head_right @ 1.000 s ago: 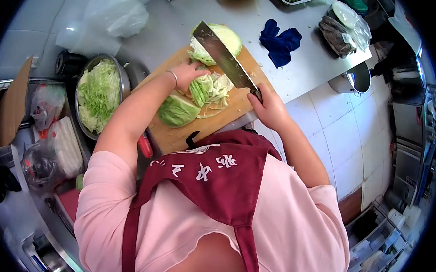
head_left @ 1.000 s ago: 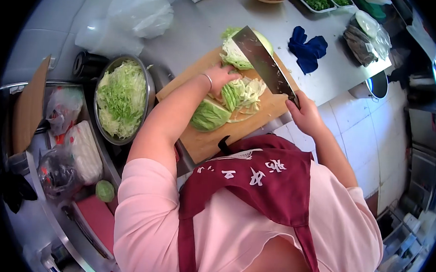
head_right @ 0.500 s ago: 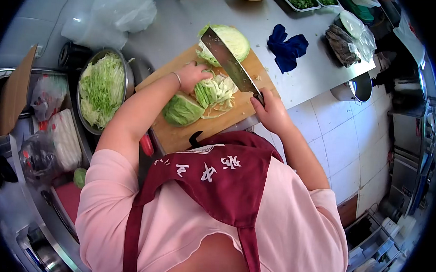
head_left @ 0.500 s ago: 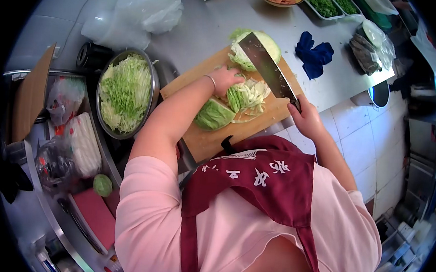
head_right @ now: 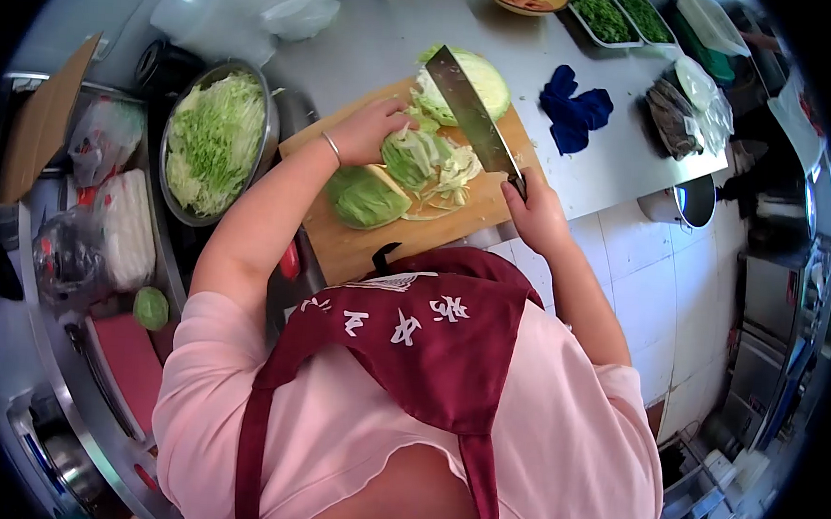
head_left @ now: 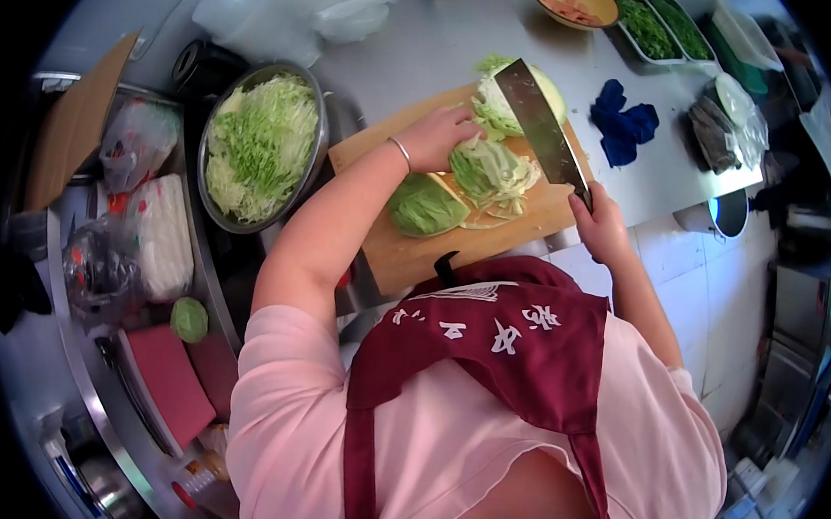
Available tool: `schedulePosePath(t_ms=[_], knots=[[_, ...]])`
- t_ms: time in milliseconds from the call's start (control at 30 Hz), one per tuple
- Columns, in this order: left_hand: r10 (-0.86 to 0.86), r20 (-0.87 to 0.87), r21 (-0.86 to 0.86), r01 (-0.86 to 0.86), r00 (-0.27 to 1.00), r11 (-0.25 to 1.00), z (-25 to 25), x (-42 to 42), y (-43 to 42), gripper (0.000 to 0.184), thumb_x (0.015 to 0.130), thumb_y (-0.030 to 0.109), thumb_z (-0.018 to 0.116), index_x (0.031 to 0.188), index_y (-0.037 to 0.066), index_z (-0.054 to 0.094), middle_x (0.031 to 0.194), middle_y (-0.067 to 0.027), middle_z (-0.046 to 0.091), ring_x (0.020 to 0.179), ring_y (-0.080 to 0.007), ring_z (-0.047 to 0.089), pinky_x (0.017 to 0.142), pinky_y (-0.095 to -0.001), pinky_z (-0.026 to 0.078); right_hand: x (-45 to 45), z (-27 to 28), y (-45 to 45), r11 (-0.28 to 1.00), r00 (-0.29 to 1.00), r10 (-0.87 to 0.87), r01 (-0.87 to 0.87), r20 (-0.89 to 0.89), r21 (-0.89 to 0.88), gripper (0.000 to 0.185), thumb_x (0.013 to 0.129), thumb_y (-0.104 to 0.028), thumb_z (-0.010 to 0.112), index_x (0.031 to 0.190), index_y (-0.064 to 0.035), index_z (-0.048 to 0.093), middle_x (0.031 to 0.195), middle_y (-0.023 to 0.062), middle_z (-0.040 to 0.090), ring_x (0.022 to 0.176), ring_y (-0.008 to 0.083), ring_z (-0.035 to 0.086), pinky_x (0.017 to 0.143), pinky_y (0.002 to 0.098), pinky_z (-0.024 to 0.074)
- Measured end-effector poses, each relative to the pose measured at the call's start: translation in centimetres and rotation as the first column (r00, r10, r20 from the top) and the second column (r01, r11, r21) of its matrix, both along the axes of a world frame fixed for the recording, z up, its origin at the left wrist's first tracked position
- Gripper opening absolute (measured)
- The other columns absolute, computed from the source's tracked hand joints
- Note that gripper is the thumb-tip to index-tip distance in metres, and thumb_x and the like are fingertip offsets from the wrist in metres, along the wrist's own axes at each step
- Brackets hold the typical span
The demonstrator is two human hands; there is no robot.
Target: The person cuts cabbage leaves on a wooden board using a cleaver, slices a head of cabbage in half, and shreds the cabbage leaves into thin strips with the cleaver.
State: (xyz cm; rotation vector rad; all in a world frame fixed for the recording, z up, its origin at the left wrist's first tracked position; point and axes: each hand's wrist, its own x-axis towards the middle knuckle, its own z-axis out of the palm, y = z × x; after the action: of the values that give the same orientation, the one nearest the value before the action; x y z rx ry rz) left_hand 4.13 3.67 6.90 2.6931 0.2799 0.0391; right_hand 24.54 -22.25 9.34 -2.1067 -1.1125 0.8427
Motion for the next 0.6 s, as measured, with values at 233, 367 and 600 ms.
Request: schedulePosePath(t_ms=[233,367,600], knots=[[0.121,0.173,-0.113,-0.103,0.977,0.988,5.5,-3.3,1.0,0.059,0.064,0.017,0.081,0.118,0.014,0.056,0.122,-0.0148,0.049,0.109,-0.0351,0.052,0.096,-0.0372,0.044,-0.2,-1.6,1.0,0.996,0.998,0.055,-0.056,0.013,0.067,0.028,0.091,-0.026,0.058,0.103,-0.0008,0.052,0.079,0.0253,0.060,0.074,0.0429,0.058,0.065,0.0453,0.0450],[0.285,0.311,-0.122,-0.259,0.907,0.958,8.8,-7.9,2.4,0.062,0.061,0.016,0.084,0.117,0.010,0.056,0.108,-0.0121,0.052,0.105,-0.0309,0.054,0.093,-0.0364,0.044,-0.9,-1.2,1.6,0.995,0.995,0.094,-0.094,0.019,0.026,0.029,0.091,-0.025,0.058,0.102,0.0004,0.052,0.079,0.0243,0.059,0.074,0.0416,0.057,0.066,0.0446,0.0442],[0.489,0.334,0.114,-0.550,0.806,0.827,10.7,-20.0,9.0,0.068,0.061,0.017,0.083,0.121,0.009,0.052,0.119,-0.0133,0.051,0.112,-0.0333,0.051,0.099,-0.0380,0.042,-2.2,0.4,2.5,0.991,0.991,0.132,-0.133,0.027,0.010,0.027,0.092,-0.023,0.057,0.101,0.0010,0.051,0.077,0.0217,0.058,0.071,0.0384,0.056,0.065,0.0434,0.0436]])
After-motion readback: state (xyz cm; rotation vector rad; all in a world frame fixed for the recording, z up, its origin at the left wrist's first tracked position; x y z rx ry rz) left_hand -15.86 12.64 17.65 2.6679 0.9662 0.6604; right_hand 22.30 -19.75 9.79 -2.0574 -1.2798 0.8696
